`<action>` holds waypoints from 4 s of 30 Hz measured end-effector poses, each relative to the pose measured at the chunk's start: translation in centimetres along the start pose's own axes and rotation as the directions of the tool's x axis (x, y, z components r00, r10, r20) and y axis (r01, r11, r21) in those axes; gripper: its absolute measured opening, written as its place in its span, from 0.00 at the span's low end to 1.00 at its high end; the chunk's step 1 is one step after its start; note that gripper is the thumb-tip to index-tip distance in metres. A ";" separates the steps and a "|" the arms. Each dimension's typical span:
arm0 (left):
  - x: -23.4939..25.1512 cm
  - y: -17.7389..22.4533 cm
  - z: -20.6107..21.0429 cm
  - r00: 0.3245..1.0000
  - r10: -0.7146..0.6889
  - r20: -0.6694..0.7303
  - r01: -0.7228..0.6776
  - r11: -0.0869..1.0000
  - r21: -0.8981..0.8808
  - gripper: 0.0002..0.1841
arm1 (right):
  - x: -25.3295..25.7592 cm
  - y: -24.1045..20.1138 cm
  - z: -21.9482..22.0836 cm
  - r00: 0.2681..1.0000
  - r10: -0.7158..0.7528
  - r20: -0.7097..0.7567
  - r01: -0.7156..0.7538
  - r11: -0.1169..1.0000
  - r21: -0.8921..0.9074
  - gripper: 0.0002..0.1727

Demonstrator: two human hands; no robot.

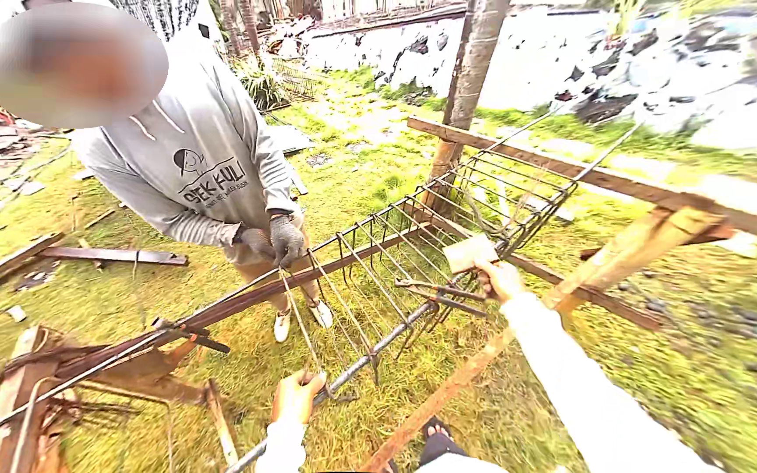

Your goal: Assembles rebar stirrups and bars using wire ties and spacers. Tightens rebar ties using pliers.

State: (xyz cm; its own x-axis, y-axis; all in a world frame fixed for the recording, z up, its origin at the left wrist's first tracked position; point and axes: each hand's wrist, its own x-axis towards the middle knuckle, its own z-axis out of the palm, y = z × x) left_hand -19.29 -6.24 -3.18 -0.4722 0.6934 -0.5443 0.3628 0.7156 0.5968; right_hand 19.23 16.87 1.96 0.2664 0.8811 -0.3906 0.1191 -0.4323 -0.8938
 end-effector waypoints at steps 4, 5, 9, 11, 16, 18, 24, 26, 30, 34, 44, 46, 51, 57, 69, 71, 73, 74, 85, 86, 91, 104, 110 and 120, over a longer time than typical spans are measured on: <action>-0.3 0.3 -0.4 1.000 -0.026 0.014 0.026 1.000 -0.003 0.14 | 8.2 -1.0 -0.1 0.979 0.153 0.134 -0.149 0.988 -0.043 0.17; -0.3 0.3 -0.3 1.000 -0.029 0.012 0.029 1.000 -0.008 0.13 | 9.6 -0.9 0.2 0.967 0.195 0.162 -0.189 0.981 -0.048 0.17; -0.5 0.1 -0.2 0.999 -0.050 0.002 0.050 0.999 -0.022 0.13 | 13.7 0.6 1.5 0.931 0.321 0.171 -0.286 0.937 -0.202 0.15; -0.7 0.0 0.0 0.998 -0.059 -0.014 0.059 0.998 -0.036 0.13 | 13.6 0.6 1.5 0.928 0.331 0.168 -0.284 0.925 -0.254 0.16; -1.1 0.3 0.1 0.996 -0.086 -0.033 0.086 0.996 0.002 0.15 | 13.7 0.9 0.9 0.932 0.318 0.175 -0.270 0.930 -0.250 0.18; -1.2 0.4 0.1 0.995 -0.087 -0.044 0.087 0.996 0.001 0.14 | 13.8 0.7 1.4 0.945 0.276 0.173 -0.219 0.932 -0.290 0.15; -1.1 0.3 0.3 0.993 -0.108 -0.044 0.105 0.992 -0.066 0.11 | 14.0 0.7 1.3 0.985 0.166 0.036 -0.144 0.926 -0.349 0.38; -1.1 0.3 0.3 0.993 -0.112 -0.045 0.108 0.991 -0.082 0.11 | 11.6 -0.3 1.2 0.990 0.069 0.120 -0.011 0.905 -0.425 0.30; -0.9 0.3 0.3 0.992 -0.121 -0.040 0.118 0.990 -0.080 0.11 | 4.9 -6.2 1.7 0.929 0.145 0.342 0.060 0.850 -0.524 0.21; -1.0 0.1 0.2 0.992 -0.120 -0.047 0.116 0.990 -0.084 0.10 | 14.1 1.2 2.1 0.975 0.185 0.126 -0.150 0.958 -0.243 0.16; -1.4 0.0 0.3 0.990 -0.128 -0.063 0.122 0.988 -0.094 0.09 | 12.8 -2.2 0.9 0.925 0.356 0.135 -0.328 0.925 -0.193 0.15; -1.1 0.1 0.2 0.991 -0.112 -0.069 0.107 0.991 -0.079 0.10 | 13.8 -1.1 0.9 0.947 0.316 0.051 -0.297 0.927 -0.229 0.17; -1.3 0.5 -0.1 0.994 -0.097 -0.041 0.098 0.995 0.015 0.16 | 14.6 0.8 -0.7 1.000 -0.029 -0.012 0.022 0.923 -0.385 0.32; -4.0 0.5 -0.6 0.981 -0.046 -0.188 0.025 0.994 -0.110 0.18 | -2.5 -3.6 1.2 0.795 -0.536 0.282 0.605 0.729 -0.320 0.18; -14.2 1.9 -3.4 0.802 0.323 0.503 -0.401 0.914 0.052 0.28 | -20.4 6.1 7.2 -0.093 -0.254 0.963 0.942 0.291 0.168 0.18; -13.9 0.8 -3.7 0.799 0.359 0.483 -0.433 0.900 0.047 0.27 | -20.7 5.6 7.3 -0.044 -0.074 0.996 0.817 0.571 0.079 0.22; -13.3 0.3 -3.7 0.796 0.359 0.487 -0.466 0.877 0.115 0.29 | -21.3 6.5 7.4 0.036 -0.053 0.998 0.726 0.688 0.011 0.23; -13.0 0.1 -3.7 0.787 0.365 0.498 -0.487 0.862 0.138 0.29 | -21.7 6.7 7.5 0.081 -0.041 0.996 0.711 0.702 -0.030 0.22; -5.3 -3.8 -1.7 0.851 0.524 0.037 -0.500 0.787 0.362 0.25 | -13.8 19.1 5.6 0.625 0.339 0.704 -0.165 0.938 -0.305 0.11; -4.8 -3.9 -0.9 0.834 0.549 0.051 -0.521 0.755 0.397 0.26 | -13.9 20.2 6.7 0.647 0.363 0.670 -0.209 0.930 -0.302 0.12; -2.5 -5.0 2.2 0.642 0.765 -0.057 -0.683 0.604 0.411 0.23 | -15.9 21.3 13.4 0.627 0.358 0.692 -0.266 0.933 -0.242 0.12; -1.9 -5.8 3.5 0.518 0.833 -0.195 -0.623 0.524 0.581 0.21 | -18.1 19.2 20.0 0.639 0.187 0.746 -0.317 0.948 0.033 0.10; -1.9 -5.8 3.5 0.518 0.830 -0.205 -0.631 0.533 0.563 0.21 | -18.0 18.8 20.5 0.642 0.126 0.756 -0.288 0.954 0.086 0.09; -2.5 -1.9 0.8 0.914 0.397 -0.087 -0.387 0.915 0.113 0.41 | -18.7 18.9 20.1 0.703 -0.019 0.710 -0.156 0.971 0.180 0.07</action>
State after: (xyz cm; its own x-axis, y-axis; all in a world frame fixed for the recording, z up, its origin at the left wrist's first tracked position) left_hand -18.13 -9.26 -3.44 -0.3577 0.9101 -0.2090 0.6051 0.3964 0.6905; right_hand -2.69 -3.91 -12.09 -0.4944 0.7643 -0.4139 -0.0983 -0.5223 -0.8471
